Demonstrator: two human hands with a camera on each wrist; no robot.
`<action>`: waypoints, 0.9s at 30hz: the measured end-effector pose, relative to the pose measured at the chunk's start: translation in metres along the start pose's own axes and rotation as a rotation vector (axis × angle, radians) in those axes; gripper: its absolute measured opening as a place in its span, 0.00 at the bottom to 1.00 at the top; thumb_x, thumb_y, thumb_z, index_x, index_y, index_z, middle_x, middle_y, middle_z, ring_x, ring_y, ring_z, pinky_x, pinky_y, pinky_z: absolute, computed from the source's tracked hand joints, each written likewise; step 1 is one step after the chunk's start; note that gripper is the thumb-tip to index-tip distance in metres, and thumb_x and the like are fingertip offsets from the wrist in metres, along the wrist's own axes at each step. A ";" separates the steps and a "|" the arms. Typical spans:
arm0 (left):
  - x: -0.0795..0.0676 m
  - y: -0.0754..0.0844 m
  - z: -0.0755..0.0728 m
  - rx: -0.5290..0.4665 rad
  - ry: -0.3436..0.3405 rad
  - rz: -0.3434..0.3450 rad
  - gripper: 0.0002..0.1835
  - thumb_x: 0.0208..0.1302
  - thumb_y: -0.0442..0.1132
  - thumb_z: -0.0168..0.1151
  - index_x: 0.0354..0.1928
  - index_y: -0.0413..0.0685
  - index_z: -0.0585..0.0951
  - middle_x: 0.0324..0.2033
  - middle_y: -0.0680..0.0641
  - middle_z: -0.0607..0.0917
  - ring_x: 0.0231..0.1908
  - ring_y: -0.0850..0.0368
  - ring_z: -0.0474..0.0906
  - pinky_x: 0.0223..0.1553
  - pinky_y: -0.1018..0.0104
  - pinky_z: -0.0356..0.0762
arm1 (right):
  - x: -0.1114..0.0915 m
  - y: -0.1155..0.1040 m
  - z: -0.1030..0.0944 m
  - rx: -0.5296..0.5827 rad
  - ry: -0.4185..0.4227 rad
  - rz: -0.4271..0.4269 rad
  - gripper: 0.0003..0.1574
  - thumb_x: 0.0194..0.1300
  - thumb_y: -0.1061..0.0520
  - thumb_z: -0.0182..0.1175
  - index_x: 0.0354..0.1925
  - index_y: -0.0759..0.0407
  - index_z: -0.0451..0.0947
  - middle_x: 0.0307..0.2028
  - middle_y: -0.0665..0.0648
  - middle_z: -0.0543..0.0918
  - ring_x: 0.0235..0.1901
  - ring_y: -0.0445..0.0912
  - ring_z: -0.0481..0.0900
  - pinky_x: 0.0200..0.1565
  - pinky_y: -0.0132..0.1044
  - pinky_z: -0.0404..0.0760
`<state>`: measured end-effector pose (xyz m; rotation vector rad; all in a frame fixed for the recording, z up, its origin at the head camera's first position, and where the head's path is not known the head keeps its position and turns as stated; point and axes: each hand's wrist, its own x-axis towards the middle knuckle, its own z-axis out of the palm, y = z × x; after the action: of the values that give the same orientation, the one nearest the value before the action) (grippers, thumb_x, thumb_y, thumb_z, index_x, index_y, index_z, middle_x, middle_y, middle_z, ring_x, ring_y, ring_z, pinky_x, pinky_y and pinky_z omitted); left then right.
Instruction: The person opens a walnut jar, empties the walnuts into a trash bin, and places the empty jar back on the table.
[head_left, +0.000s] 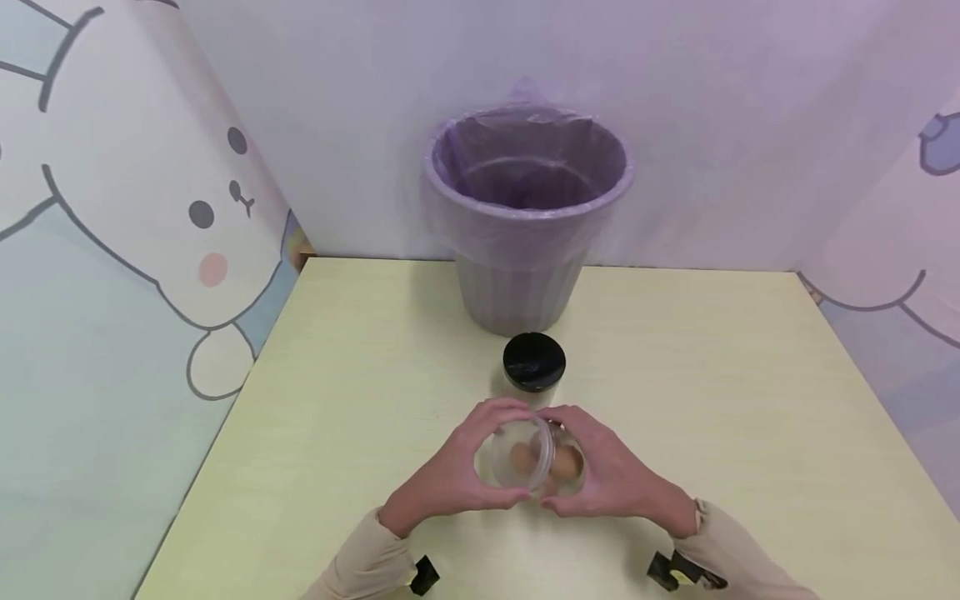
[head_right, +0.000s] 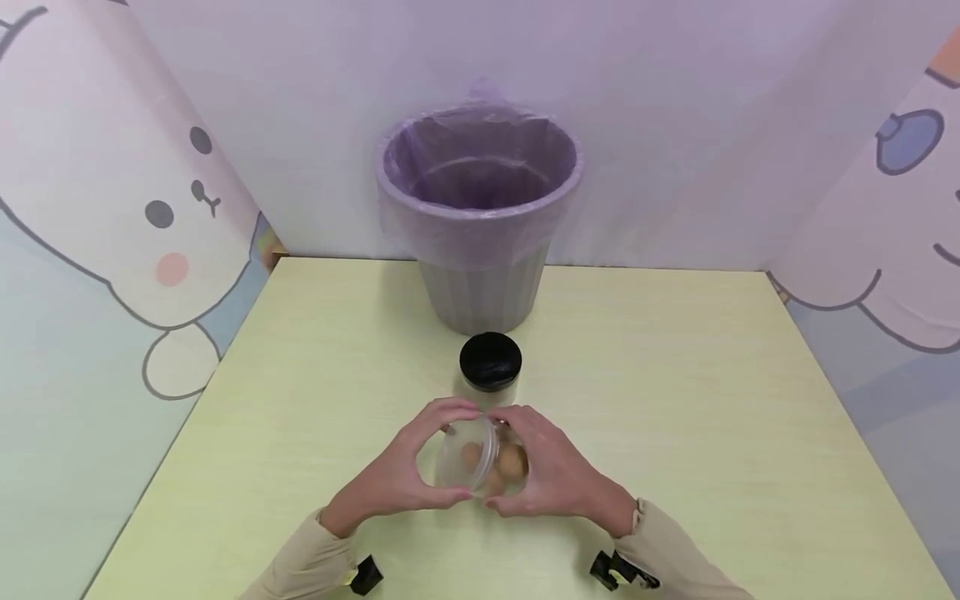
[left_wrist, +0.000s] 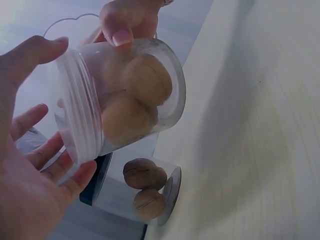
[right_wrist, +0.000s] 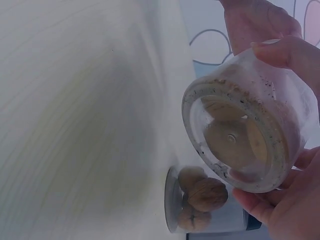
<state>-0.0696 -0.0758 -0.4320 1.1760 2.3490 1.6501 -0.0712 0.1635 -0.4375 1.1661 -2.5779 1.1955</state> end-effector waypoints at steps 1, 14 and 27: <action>0.000 -0.001 0.000 0.013 0.000 0.004 0.42 0.43 0.41 0.77 0.63 0.53 0.69 0.62 0.50 0.67 0.62 0.56 0.62 0.51 0.57 0.72 | 0.000 0.000 0.000 -0.003 -0.004 0.005 0.56 0.38 0.41 0.76 0.63 0.52 0.63 0.52 0.50 0.74 0.49 0.40 0.73 0.48 0.39 0.75; -0.001 -0.005 0.000 0.089 0.031 0.025 0.40 0.45 0.48 0.75 0.64 0.58 0.71 0.60 0.54 0.69 0.59 0.59 0.66 0.53 0.60 0.72 | 0.001 0.000 0.005 0.057 0.007 0.005 0.56 0.37 0.44 0.77 0.63 0.51 0.63 0.51 0.49 0.77 0.48 0.39 0.76 0.48 0.39 0.75; 0.004 -0.010 -0.003 0.088 0.072 0.058 0.35 0.48 0.48 0.73 0.61 0.55 0.74 0.55 0.54 0.74 0.53 0.58 0.71 0.42 0.64 0.77 | 0.004 -0.001 0.010 0.046 0.091 0.023 0.55 0.32 0.47 0.79 0.60 0.51 0.67 0.50 0.49 0.78 0.47 0.40 0.77 0.47 0.37 0.76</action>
<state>-0.0792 -0.0770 -0.4377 1.2313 2.4773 1.6497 -0.0709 0.1538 -0.4420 1.0668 -2.5171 1.2873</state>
